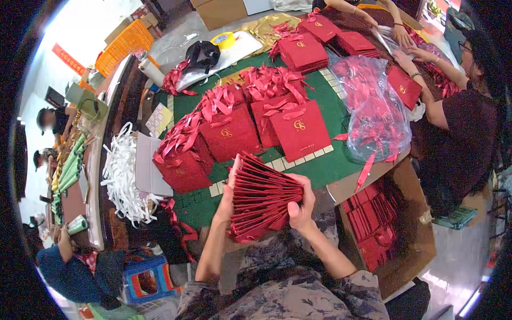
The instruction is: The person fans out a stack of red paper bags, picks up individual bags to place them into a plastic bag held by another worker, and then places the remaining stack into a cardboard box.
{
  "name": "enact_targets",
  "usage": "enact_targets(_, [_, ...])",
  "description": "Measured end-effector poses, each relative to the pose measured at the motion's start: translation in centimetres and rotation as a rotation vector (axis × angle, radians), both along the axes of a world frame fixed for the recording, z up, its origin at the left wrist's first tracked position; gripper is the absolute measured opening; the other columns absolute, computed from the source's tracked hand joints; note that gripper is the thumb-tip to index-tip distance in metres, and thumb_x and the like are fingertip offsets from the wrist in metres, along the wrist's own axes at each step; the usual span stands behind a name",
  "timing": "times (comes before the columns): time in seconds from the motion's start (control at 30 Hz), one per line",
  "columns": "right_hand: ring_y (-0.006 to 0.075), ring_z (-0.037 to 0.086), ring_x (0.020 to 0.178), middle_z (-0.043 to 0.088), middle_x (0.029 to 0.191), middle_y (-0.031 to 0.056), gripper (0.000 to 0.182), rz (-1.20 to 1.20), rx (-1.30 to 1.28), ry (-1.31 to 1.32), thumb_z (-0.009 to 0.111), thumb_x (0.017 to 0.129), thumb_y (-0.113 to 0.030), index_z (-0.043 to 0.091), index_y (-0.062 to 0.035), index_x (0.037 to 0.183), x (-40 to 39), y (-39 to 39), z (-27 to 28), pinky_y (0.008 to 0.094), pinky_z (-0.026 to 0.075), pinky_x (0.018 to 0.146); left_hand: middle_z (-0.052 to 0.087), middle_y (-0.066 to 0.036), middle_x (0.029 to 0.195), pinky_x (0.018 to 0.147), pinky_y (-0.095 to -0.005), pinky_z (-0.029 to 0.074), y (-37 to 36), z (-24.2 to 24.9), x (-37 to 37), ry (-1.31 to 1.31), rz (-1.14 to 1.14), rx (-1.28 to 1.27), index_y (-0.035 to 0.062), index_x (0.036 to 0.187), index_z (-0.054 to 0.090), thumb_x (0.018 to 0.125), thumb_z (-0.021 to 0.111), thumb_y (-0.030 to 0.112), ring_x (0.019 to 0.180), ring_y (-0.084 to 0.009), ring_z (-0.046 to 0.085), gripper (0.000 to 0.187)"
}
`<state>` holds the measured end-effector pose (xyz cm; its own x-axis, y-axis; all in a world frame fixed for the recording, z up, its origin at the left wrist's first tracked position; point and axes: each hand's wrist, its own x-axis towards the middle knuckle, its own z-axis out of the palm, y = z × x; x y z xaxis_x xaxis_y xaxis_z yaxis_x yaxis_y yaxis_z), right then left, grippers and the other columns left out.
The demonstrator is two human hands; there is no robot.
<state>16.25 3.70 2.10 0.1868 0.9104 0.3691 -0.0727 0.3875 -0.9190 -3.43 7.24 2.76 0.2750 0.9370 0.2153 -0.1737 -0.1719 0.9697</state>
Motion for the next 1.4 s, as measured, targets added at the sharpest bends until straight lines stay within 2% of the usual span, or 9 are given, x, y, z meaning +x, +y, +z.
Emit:
enact_targets(0.1, [0.0206, 0.052, 0.103, 0.053, 0.112, 0.0147, 0.078, 0.02, -0.051, 0.025, 0.052, 0.08, -0.059, 0.043, 0.0058, 0.121, 0.0, 0.0, 0.6, 0.0358, 0.041, 0.091, 0.023, -0.015, 0.152, 0.117, -0.0384, 0.011, 0.2, 1.5, 0.5, -0.007, 0.048, -0.097, -0.0003, 0.15, 0.014, 0.094, 0.026, 0.062, 0.141, -0.0258, 0.021, 0.085])
enact_targets(0.27, [0.0202, 0.05, 0.103, 0.049, 0.113, 0.0132, 0.077, -0.11, -0.013, 0.009, 0.052, 0.08, -0.06, 0.041, 0.0051, 0.12, -0.5, 0.2, -0.3, 0.0356, 0.041, 0.091, 0.02, -0.013, 0.154, 0.117, -0.0379, 0.013, -0.1, 0.4, 1.5, 0.112, 0.086, 0.058, 0.0002, 0.148, 0.025, 0.094, 0.029, 0.063, 0.143, -0.0249, 0.015, 0.083])
enact_targets(0.37, [0.02, 0.049, 0.101, 0.048, 0.111, 0.0129, 0.077, -0.105, 0.049, -0.024, 0.051, 0.08, -0.06, 0.04, 0.0045, 0.12, -0.3, 0.3, -0.8, 0.036, 0.041, 0.089, 0.031, -0.008, 0.15, 0.113, -0.0409, 0.026, -1.8, -1.0, 1.6, -0.345, 0.033, -0.395, 0.0074, 0.15, 0.019, 0.089, 0.034, 0.07, 0.135, -0.0229, 0.033, 0.089])
enact_targets(0.47, [0.0201, 0.05, 0.099, 0.049, 0.11, 0.0132, 0.076, -0.107, 0.026, -0.033, 0.049, 0.081, -0.06, 0.04, 0.0043, 0.12, -0.2, 0.3, -1.0, 0.0361, 0.041, 0.088, 0.02, -0.012, 0.155, 0.117, -0.0365, 0.011, 0.2, 0.5, 2.4, -0.166, 0.037, -0.028, 0.0002, 0.148, 0.021, 0.091, 0.032, 0.067, 0.143, -0.0231, 0.017, 0.088])
enact_targets(0.8, [0.0244, 0.053, 0.1, 0.052, 0.11, 0.0165, 0.075, -0.094, 0.031, -0.046, 0.051, 0.084, -0.06, 0.046, 0.0069, 0.116, 0.1, 0.0, -0.4, 0.037, 0.041, 0.09, 0.032, -0.013, 0.148, 0.115, -0.0354, 0.019, -0.8, 1.0, 1.1, -0.202, 0.052, -0.058, -0.0028, 0.146, 0.024, 0.099, 0.031, 0.052, 0.138, -0.0228, 0.029, 0.073])
enact_targets(0.93, [0.0246, 0.052, 0.102, 0.052, 0.111, 0.0171, 0.076, -0.081, 0.033, -0.018, 0.05, 0.084, -0.061, 0.046, 0.0073, 0.116, 0.2, 0.1, -1.1, 0.0374, 0.041, 0.091, 0.034, -0.016, 0.149, 0.114, -0.0368, 0.021, -3.7, 2.0, -0.9, 0.057, 0.229, 0.045, -0.0048, 0.144, 0.029, 0.1, 0.028, 0.05, 0.138, -0.0254, 0.031, 0.071])
enact_targets(1.13, [0.023, 0.051, 0.102, 0.051, 0.112, 0.0155, 0.075, -0.061, 0.007, 0.039, 0.051, 0.083, -0.06, 0.045, 0.006, 0.118, 0.1, 0.0, -1.8, 0.0369, 0.041, 0.091, 0.04, -0.021, 0.144, 0.113, -0.0401, 0.023, -11.5, 2.6, 0.3, 0.402, 0.857, 0.081, -0.0067, 0.139, 0.038, 0.102, 0.025, 0.04, 0.135, -0.0309, 0.036, 0.062])
enact_targets(1.33, [0.0208, 0.052, 0.103, 0.053, 0.111, 0.0144, 0.074, -0.055, -0.004, 0.036, 0.05, 0.085, -0.06, 0.041, 0.0042, 0.121, 0.2, -0.1, -1.1, 0.0359, 0.041, 0.092, 0.031, -0.024, 0.148, 0.113, -0.0423, 0.022, -13.4, 1.3, 4.6, 0.187, 0.721, 0.122, -0.0099, 0.144, 0.026, 0.098, 0.033, 0.04, 0.137, -0.0342, 0.031, 0.068])
enact_targets(1.4, [0.0208, 0.052, 0.103, 0.053, 0.111, 0.0139, 0.075, -0.043, 0.003, 0.016, 0.05, 0.084, -0.06, 0.041, 0.0042, 0.121, 0.4, -0.1, -1.3, 0.0358, 0.041, 0.092, 0.027, -0.026, 0.149, 0.113, -0.0441, 0.02, -13.1, 1.3, 4.7, 0.288, 0.629, 0.154, -0.0103, 0.144, 0.022, 0.09, 0.042, 0.028, 0.137, -0.0384, 0.028, 0.069])
